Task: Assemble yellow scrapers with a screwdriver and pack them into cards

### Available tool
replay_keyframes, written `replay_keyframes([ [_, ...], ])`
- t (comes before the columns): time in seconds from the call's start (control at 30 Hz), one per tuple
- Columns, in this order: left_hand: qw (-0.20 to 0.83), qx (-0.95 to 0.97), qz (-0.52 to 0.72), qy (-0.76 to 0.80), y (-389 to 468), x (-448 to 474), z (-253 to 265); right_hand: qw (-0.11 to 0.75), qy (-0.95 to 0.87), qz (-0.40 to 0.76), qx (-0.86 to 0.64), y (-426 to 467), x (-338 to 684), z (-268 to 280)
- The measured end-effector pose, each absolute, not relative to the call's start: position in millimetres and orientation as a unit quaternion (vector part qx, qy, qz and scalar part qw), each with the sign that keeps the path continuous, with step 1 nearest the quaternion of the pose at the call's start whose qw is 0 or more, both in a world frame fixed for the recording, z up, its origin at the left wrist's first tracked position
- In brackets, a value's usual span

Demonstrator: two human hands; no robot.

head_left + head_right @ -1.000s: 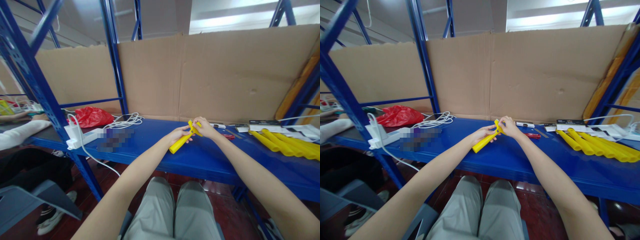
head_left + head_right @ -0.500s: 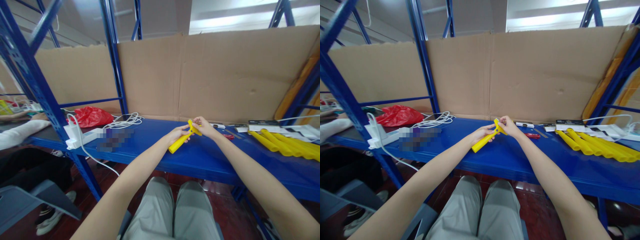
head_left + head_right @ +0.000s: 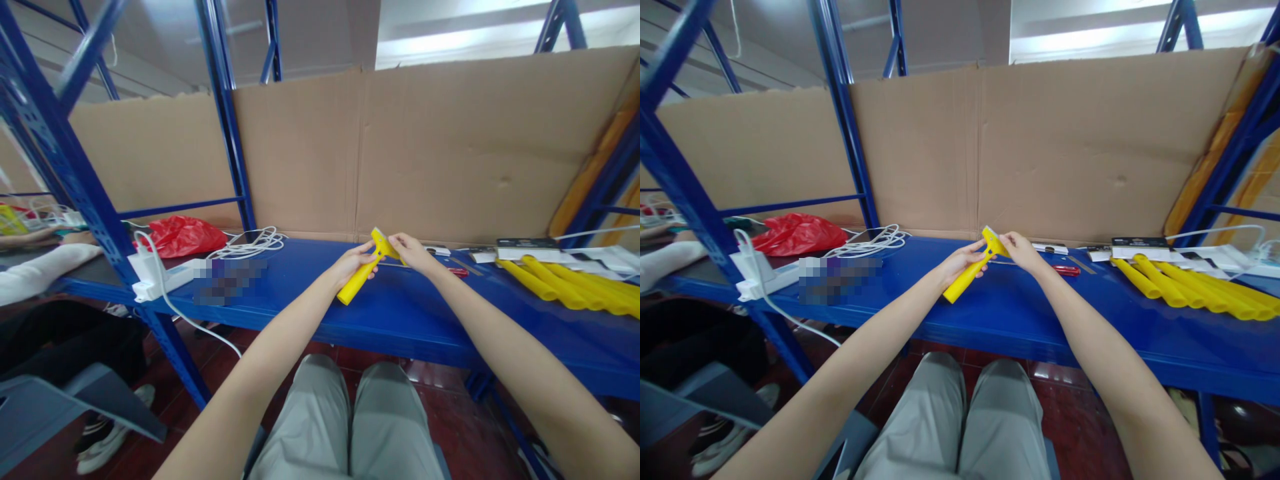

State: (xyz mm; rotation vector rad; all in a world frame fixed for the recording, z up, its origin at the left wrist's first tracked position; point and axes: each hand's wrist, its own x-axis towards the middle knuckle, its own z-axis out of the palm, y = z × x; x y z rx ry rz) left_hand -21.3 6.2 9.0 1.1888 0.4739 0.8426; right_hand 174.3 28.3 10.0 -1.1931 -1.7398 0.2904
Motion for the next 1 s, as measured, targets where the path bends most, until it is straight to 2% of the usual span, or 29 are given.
replay_keyframes([
  [0.1, 0.704, 0.507, 0.438, 0.238, 8, -24, 12, 0.464, -0.69, 0.039, -0.554, 30, 195, 17],
  [0.2, 0.677, 0.479, 0.478, 0.288, 12, -27, 12, 0.354, -0.675, -0.041, -0.647, 28, 227, 24],
  [0.33, 0.648, 0.483, 0.481, 0.34, 18, -27, 7, 0.196, -0.692, 0.002, -0.695, 25, 270, 25],
  [0.4, 0.637, 0.488, 0.477, 0.359, 20, -27, 5, 0.153, -0.711, 0.041, -0.685, 24, 285, 21],
  [0.6, 0.627, 0.498, 0.464, 0.379, 21, -26, 4, 0.123, -0.729, 0.069, -0.67, 28, 296, 7],
  [0.77, 0.613, 0.499, 0.462, 0.403, 19, -25, 5, 0.135, -0.744, 0.088, -0.648, 25, 286, 2],
  [1.0, 0.589, 0.501, 0.456, 0.44, 15, -24, 6, 0.221, -0.748, 0.124, -0.614, 13, 280, 11],
])
